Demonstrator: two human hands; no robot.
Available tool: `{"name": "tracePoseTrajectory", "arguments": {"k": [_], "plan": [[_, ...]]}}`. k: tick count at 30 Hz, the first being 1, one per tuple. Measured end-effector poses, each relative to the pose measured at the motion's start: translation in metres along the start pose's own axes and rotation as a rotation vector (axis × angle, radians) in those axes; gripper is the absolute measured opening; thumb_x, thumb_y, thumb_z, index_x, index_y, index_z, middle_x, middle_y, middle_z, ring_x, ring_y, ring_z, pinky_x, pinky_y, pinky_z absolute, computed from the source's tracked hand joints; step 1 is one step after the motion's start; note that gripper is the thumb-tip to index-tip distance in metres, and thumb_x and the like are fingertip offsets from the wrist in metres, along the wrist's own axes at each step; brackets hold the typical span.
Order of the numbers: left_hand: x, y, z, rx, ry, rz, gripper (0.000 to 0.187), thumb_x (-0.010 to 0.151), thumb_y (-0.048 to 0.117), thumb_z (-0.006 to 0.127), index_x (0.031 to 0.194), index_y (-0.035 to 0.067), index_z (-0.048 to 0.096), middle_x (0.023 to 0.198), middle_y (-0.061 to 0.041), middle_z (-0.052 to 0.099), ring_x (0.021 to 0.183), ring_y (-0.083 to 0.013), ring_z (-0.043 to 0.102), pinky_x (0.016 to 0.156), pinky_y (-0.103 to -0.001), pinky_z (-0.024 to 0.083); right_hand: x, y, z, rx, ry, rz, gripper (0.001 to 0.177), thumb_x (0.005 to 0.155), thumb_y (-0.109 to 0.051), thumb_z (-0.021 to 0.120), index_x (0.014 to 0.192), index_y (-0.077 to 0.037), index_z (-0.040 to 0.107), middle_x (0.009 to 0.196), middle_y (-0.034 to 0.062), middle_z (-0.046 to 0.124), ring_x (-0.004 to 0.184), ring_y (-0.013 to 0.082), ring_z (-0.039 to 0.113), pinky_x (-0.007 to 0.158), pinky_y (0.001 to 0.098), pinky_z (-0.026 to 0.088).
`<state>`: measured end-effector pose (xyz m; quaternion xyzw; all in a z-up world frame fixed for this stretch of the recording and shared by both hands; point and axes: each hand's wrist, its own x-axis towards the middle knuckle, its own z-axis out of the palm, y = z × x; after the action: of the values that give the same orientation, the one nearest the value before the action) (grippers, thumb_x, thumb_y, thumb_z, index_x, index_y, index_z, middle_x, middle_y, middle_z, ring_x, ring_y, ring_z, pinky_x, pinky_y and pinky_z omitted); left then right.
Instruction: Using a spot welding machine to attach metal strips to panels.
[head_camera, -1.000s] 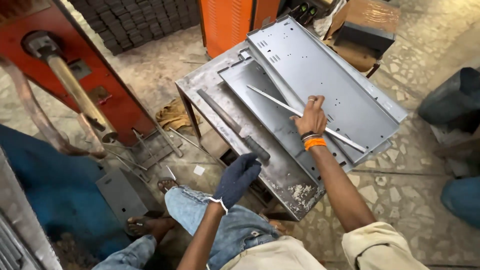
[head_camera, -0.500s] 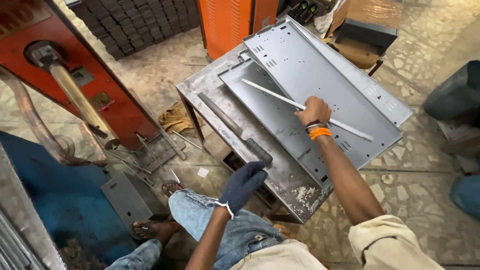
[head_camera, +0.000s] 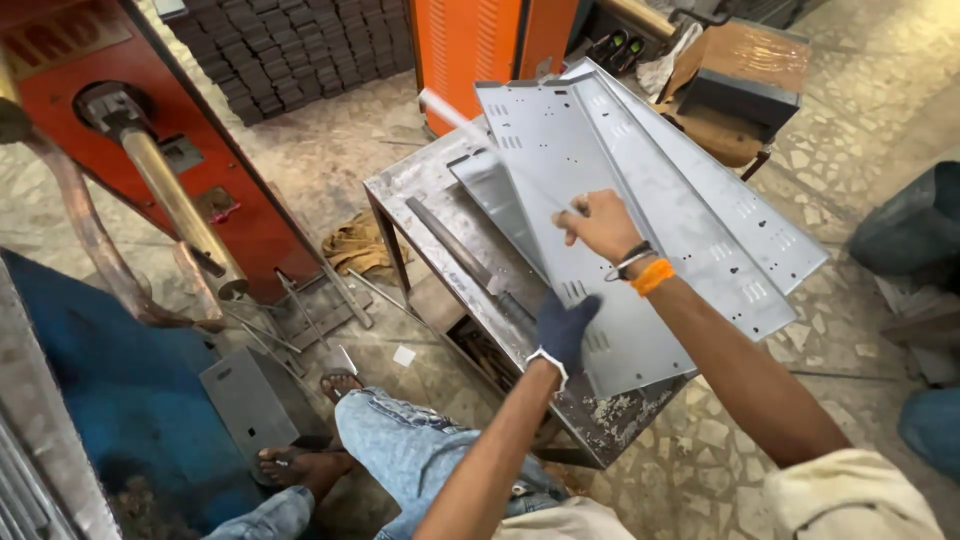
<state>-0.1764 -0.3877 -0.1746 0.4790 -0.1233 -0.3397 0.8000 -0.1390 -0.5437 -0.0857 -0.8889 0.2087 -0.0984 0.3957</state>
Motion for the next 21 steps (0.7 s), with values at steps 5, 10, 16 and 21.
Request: {"name": "tracePoseTrajectory", "arguments": {"k": [5, 10, 16, 21], "plan": [[0.005, 0.031, -0.060, 0.508, 0.128, 0.057, 0.039, 0.084, 0.020, 0.073, 0.113, -0.006, 0.072, 0.095, -0.015, 0.078, 0.083, -0.0238, 0.074, 0.075, -0.038, 0.058, -0.029, 0.019, -0.031, -0.212, 0.312, -0.027, 0.029, 0.101, -0.028, 0.065, 0.086, -0.004, 0.073, 0.072, 0.0093, 0.075, 0.067, 0.0214, 0.071, 0.066, 0.0356, 0.051], [-0.043, 0.112, -0.119, 0.243, 0.047, 0.067, 0.035, 0.086, 0.016, 0.072, 0.112, -0.006, 0.071, 0.091, -0.010, 0.076, 0.077, -0.0174, 0.069, 0.070, -0.034, 0.058, -0.038, 0.034, -0.013, 0.049, 0.329, 0.134, 0.029, 0.105, -0.027, 0.059, 0.098, 0.000, 0.068, 0.087, 0.0047, 0.075, 0.067, 0.0167, 0.071, 0.062, 0.0293, 0.052], [-0.139, 0.176, -0.153, 0.099, 0.192, 0.161, 0.040, 0.087, 0.017, 0.073, 0.122, -0.002, 0.068, 0.098, -0.005, 0.074, 0.083, -0.0127, 0.066, 0.074, -0.030, 0.056, -0.017, 0.013, 0.096, 0.773, -0.011, 0.028, 0.034, 0.108, -0.033, 0.059, 0.098, -0.002, 0.069, 0.083, -0.0055, 0.065, 0.072, 0.0033, 0.057, 0.065, 0.0228, 0.047], [-0.207, 0.187, -0.194, 0.151, 0.466, 0.280, 0.041, 0.086, 0.015, 0.074, 0.123, -0.002, 0.067, 0.099, -0.004, 0.074, 0.083, -0.0116, 0.066, 0.074, -0.030, 0.056, -0.023, -0.110, 0.152, 0.801, -0.106, -0.117, 0.024, 0.099, -0.029, 0.066, 0.100, -0.006, 0.073, 0.078, -0.0109, 0.062, 0.070, 0.0007, 0.052, 0.062, 0.0232, 0.043]]}}
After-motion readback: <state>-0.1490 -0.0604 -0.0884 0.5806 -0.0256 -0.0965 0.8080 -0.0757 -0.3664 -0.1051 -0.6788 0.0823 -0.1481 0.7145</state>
